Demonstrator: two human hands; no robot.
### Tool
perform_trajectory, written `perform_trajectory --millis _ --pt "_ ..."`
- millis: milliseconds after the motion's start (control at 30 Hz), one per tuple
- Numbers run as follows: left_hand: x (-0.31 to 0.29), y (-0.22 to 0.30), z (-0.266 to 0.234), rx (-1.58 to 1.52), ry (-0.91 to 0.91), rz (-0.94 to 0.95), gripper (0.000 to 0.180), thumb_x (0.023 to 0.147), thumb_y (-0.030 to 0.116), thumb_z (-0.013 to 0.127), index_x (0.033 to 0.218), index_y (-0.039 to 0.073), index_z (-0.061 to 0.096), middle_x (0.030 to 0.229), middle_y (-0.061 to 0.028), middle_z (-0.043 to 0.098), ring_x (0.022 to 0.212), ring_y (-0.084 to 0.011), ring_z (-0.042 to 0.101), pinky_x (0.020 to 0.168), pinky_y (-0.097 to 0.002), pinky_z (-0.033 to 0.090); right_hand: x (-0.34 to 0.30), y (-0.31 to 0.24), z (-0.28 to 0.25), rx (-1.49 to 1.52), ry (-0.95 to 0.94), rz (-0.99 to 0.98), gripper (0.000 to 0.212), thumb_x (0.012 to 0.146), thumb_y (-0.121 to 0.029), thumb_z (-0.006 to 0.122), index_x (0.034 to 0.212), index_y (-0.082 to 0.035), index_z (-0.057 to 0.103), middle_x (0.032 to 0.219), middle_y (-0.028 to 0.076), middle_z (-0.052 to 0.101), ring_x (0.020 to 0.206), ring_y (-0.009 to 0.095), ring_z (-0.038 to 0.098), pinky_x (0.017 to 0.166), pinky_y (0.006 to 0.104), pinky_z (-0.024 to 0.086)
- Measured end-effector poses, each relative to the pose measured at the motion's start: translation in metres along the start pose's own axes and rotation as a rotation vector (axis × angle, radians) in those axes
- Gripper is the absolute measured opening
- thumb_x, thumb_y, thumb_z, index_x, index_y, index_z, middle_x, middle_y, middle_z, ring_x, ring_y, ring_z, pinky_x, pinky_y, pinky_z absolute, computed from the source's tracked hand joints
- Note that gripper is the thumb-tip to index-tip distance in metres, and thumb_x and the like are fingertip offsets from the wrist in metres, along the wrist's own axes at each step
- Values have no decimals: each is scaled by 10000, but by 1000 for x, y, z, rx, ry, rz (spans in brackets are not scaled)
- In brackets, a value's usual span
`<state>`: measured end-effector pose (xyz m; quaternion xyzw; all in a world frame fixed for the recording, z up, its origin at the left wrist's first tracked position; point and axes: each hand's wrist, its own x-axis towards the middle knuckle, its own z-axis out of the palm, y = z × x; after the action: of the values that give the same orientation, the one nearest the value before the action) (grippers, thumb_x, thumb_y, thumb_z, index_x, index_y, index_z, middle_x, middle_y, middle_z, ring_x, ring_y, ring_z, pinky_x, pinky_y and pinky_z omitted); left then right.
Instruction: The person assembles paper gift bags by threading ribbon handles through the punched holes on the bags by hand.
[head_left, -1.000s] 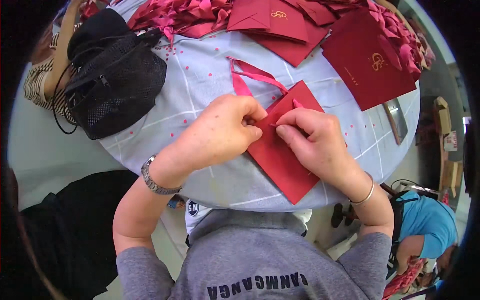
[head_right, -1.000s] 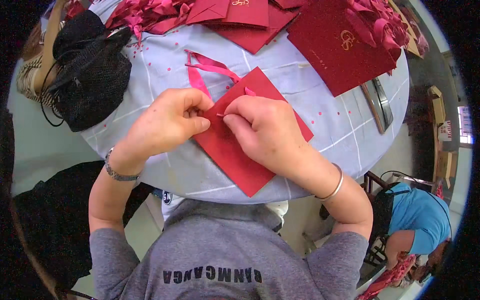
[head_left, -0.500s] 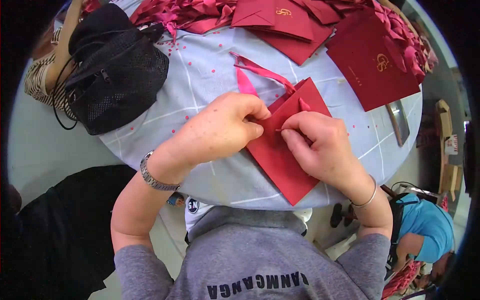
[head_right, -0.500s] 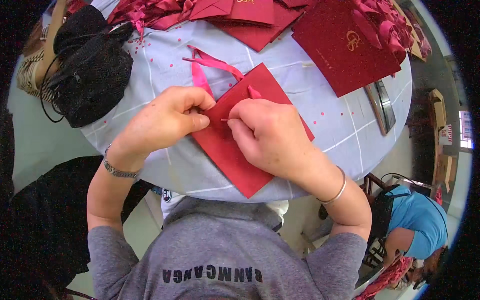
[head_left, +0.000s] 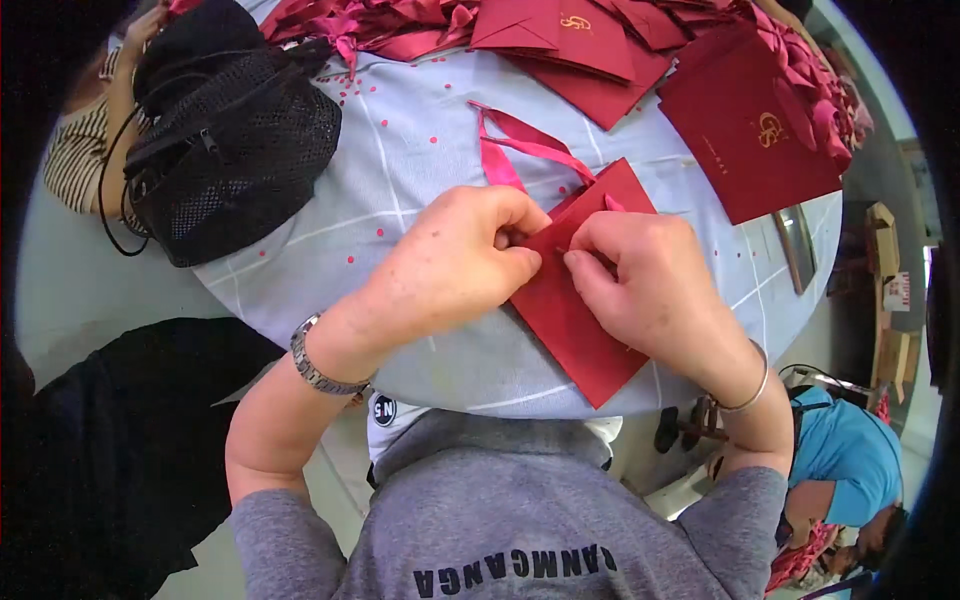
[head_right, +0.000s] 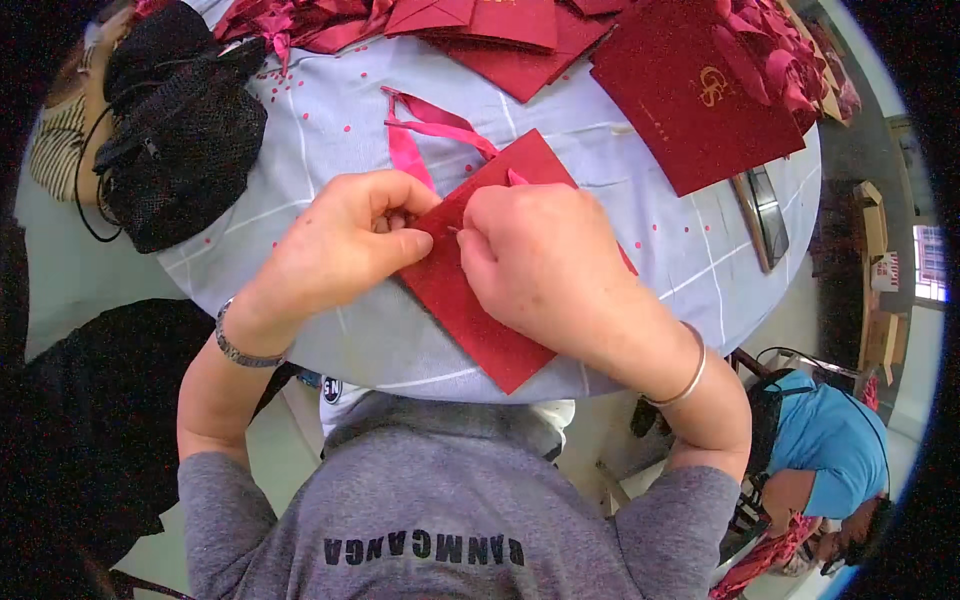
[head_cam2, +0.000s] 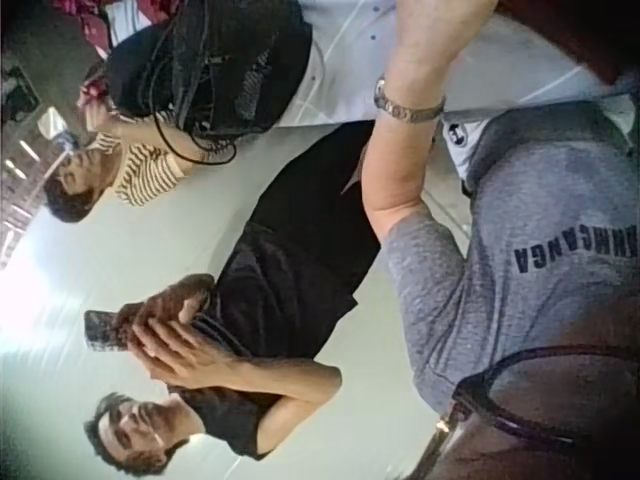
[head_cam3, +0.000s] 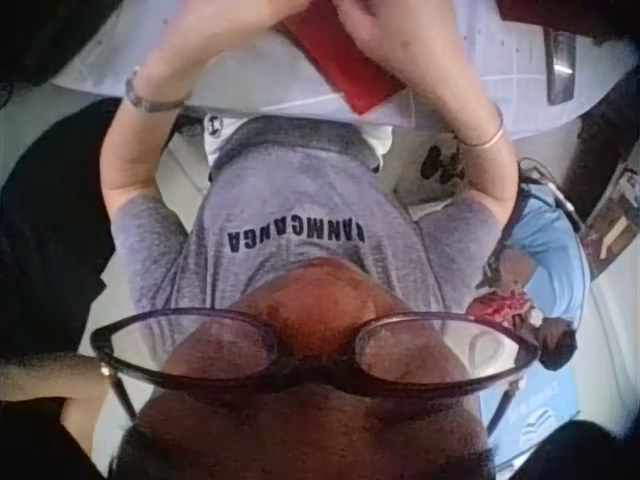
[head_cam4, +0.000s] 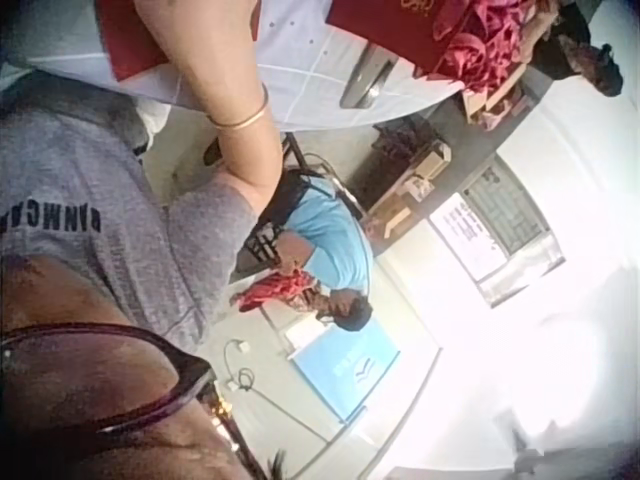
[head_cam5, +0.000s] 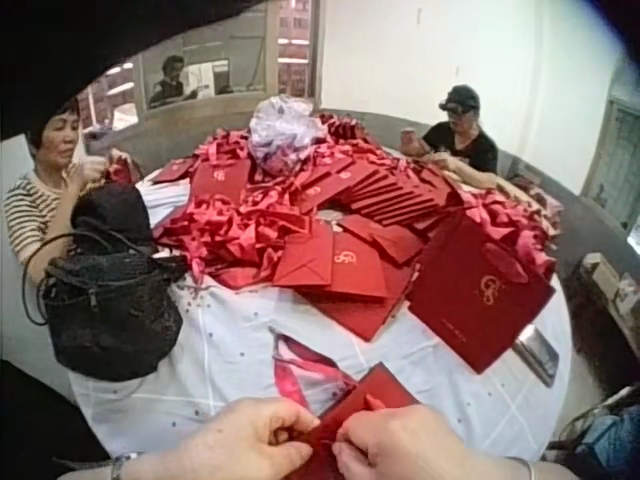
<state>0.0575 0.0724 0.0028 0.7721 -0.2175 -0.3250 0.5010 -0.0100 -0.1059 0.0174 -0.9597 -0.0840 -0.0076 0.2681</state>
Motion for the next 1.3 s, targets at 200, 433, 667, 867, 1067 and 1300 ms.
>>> perform_trajectory --millis 200,433,667,867,1067,1300 --pt "0 -9 11 17 122 144 159 795 -40 629 953 -28 610 730 32 552 646 -31 472 553 -212 393 -3 -13 2 -252 -22 -54 112 777 -115 655 782 -17 601 697 157 613 639 339 618 552 408 479" --pt "3 -6 8 47 77 82 125 830 -3 598 953 -20 610 759 11 583 662 -45 488 577 -232 412 -17 10 9 -25 175 -173 89 779 -80 650 753 -35 578 696 134 616 625 299 632 539 400 495" --pt "6 -10 6 -76 28 52 108 843 2 600 949 -12 615 783 44 574 686 -32 491 597 -212 422 -13 12 12 128 216 -138 55 775 -85 668 788 -46 631 726 113 634 655 292 638 562 372 503" --pt "2 -3 9 -32 69 7 118 832 -17 624 949 -19 609 795 47 578 696 -16 490 605 -192 418 -13 11 9 100 159 -85 71 792 -43 672 842 -3 641 757 123 648 666 258 644 583 327 491" --pt "-4 -13 13 -74 102 159 138 819 -37 629 955 -31 604 772 34 576 665 -22 477 582 -199 412 0 6 2 183 -40 156 100 795 -99 667 804 -3 641 703 146 632 626 256 636 561 330 470" --pt "-2 -16 16 102 187 261 126 779 -14 616 904 -32 613 786 -97 611 708 -197 565 618 -317 453 1 -21 -3 -304 -89 -2 97 779 -104 660 802 -14 631 734 160 633 666 325 633 575 387 492"
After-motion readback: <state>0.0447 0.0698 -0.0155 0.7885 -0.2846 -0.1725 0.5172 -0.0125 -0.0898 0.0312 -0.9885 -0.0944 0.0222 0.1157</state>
